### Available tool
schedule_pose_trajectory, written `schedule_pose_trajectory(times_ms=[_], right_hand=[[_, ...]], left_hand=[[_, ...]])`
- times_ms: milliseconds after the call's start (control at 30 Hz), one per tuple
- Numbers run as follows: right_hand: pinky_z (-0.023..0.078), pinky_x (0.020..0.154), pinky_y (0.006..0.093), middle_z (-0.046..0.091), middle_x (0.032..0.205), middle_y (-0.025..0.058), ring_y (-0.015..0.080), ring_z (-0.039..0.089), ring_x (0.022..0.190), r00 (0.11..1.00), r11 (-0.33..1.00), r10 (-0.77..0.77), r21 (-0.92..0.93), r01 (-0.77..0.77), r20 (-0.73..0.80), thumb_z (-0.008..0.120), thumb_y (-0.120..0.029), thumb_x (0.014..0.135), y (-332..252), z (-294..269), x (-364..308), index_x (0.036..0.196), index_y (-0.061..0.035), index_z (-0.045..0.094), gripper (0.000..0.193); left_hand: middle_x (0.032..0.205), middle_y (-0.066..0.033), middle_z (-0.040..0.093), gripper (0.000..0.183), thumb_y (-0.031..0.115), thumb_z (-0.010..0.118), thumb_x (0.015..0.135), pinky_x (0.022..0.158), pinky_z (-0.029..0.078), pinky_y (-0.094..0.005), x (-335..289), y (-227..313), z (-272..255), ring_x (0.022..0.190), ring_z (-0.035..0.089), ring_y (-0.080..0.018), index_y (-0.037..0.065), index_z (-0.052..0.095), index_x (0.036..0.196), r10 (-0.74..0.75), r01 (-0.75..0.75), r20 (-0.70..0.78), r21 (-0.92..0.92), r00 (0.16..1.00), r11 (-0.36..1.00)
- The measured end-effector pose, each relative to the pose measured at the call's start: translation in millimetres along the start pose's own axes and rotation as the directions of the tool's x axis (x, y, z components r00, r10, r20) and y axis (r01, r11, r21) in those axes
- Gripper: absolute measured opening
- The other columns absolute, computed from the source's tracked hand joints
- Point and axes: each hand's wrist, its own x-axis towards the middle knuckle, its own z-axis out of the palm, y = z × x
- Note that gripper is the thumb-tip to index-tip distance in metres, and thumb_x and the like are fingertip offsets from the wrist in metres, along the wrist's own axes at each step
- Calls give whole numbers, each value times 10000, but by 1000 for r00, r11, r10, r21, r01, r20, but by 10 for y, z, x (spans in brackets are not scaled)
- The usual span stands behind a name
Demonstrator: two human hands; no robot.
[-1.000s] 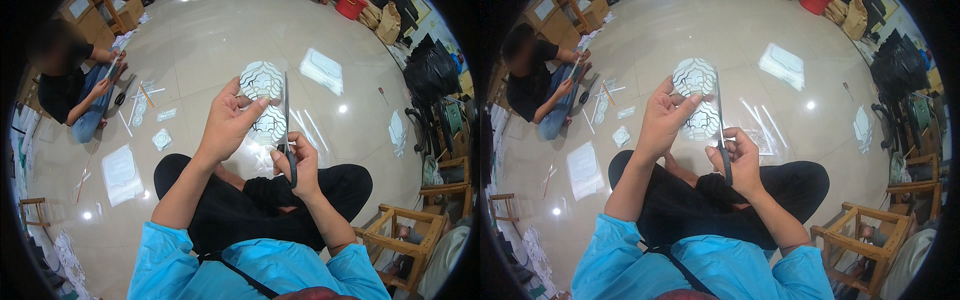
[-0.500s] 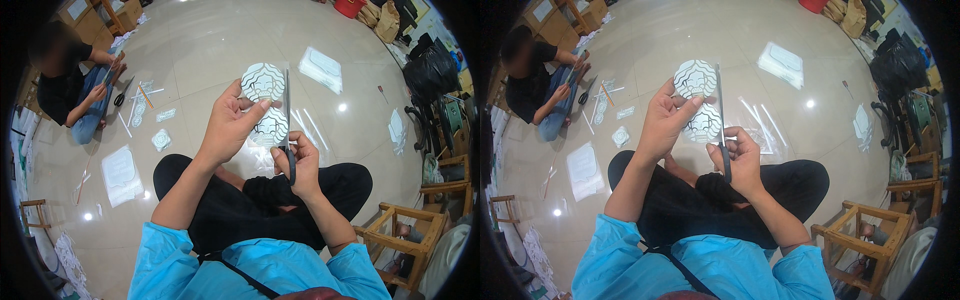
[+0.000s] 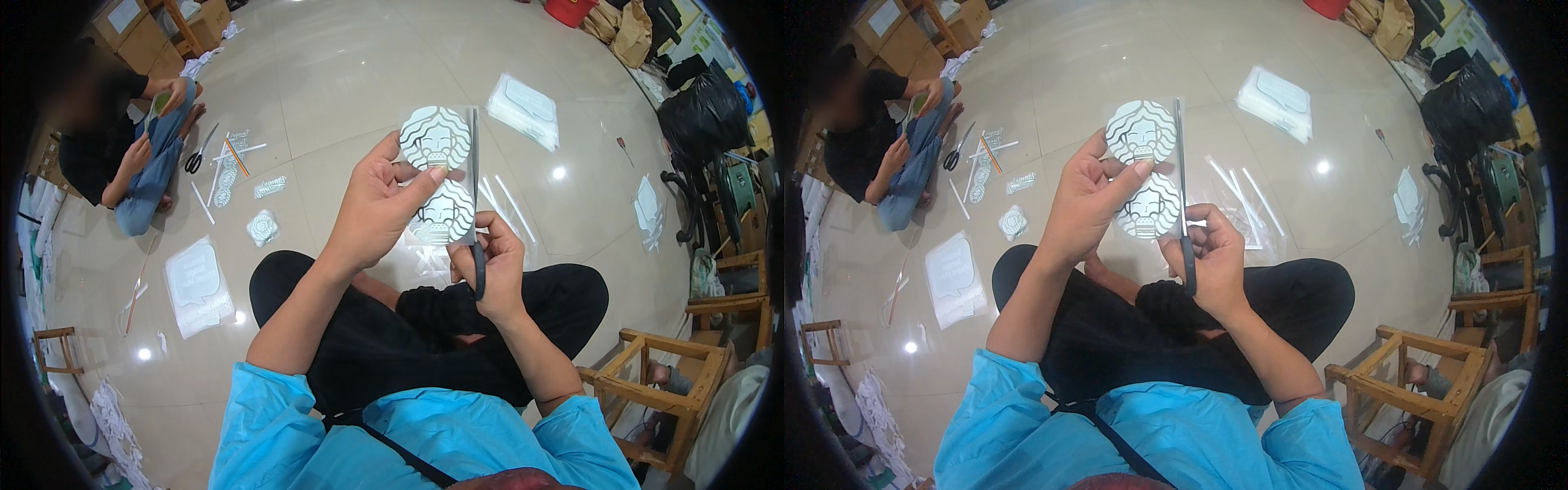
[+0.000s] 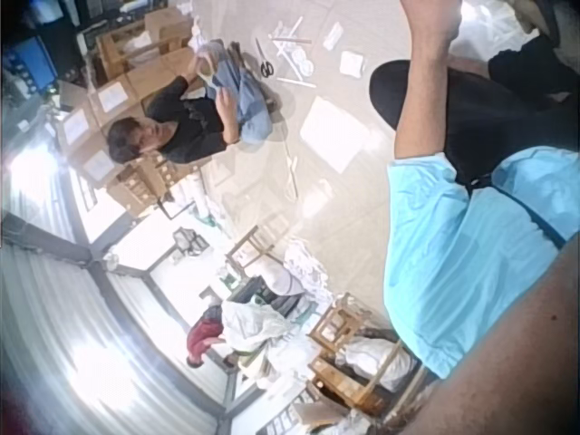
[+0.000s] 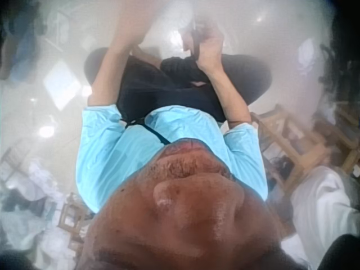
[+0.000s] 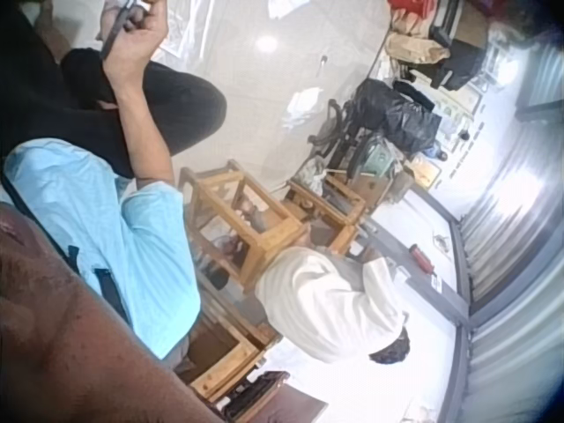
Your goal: The person sits on the floor and uses scissors to cut out circular decorative stickers from a transparent sheet. They carefully follow the printed outlines, separating each circle and placing the finished pieces on the floor.
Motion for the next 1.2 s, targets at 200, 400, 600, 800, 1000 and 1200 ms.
schedule_pose_trajectory(times_ms=[200, 400, 600, 800, 1000, 1200], right_hand=[[507, 564, 200, 723, 851, 78, 57, 630, 637, 1000, 999, 16, 29, -16, -10, 756, -14, 918, 5, 11, 1, 1154, 13, 578, 297], [507, 555, 214, 687, 787, 56, 84, 634, 599, 999, 998, -34, 48, 35, -30, 691, 39, 936, -10, 3, 26, 1140, 13, 571, 238], [531, 583, 210, 728, 873, 97, 72, 654, 660, 1000, 999, -31, 23, 31, 2, 756, -19, 920, 17, -50, 22, 1167, 15, 570, 311], [555, 593, 216, 730, 902, 97, 76, 673, 684, 996, 994, -83, 73, 86, -41, 713, 18, 920, 48, -47, 46, 1193, 20, 566, 311], [536, 553, 207, 733, 871, 60, 62, 653, 624, 995, 995, -73, 62, 77, -61, 734, -6, 940, 23, -55, 43, 1169, 10, 580, 276], [573, 676, 233, 734, 961, 102, 89, 693, 775, 992, 991, -104, 81, 109, -71, 652, 26, 936, 65, -117, 31, 1212, 26, 573, 287]], left_hand=[[1150, -207, 755, 405, 59, 631, 1049, 855, 646, -300, -8, -19, 19, 1003, 759, -186, -46, 497, 1416, 4, -4, -2, -27, 1000, 1000], [1154, -204, 754, 412, 59, 635, 1048, 853, 644, -297, -26, -53, 52, 1013, 759, -191, -54, 494, 1418, -33, 35, 30, -43, 999, 998], [1157, -211, 751, 441, 54, 635, 1047, 862, 647, -302, -24, -65, 53, 1024, 760, -199, -63, 477, 1442, -33, 34, 28, -46, 999, 998], [1168, -217, 741, 463, 48, 634, 1042, 866, 652, -311, -44, -85, 74, 1029, 764, -218, -66, 462, 1456, -46, 49, 46, -72, 998, 996], [1158, -225, 742, 478, 52, 641, 1038, 863, 653, -308, -51, -70, 85, 1026, 766, -218, -73, 451, 1459, -74, 79, 65, -74, 995, 994], [1147, -206, 755, 510, 71, 668, 1028, 851, 637, -293, -53, -95, 58, 1010, 761, -192, -63, 452, 1471, -92, 97, 111, -37, 990, 995]])
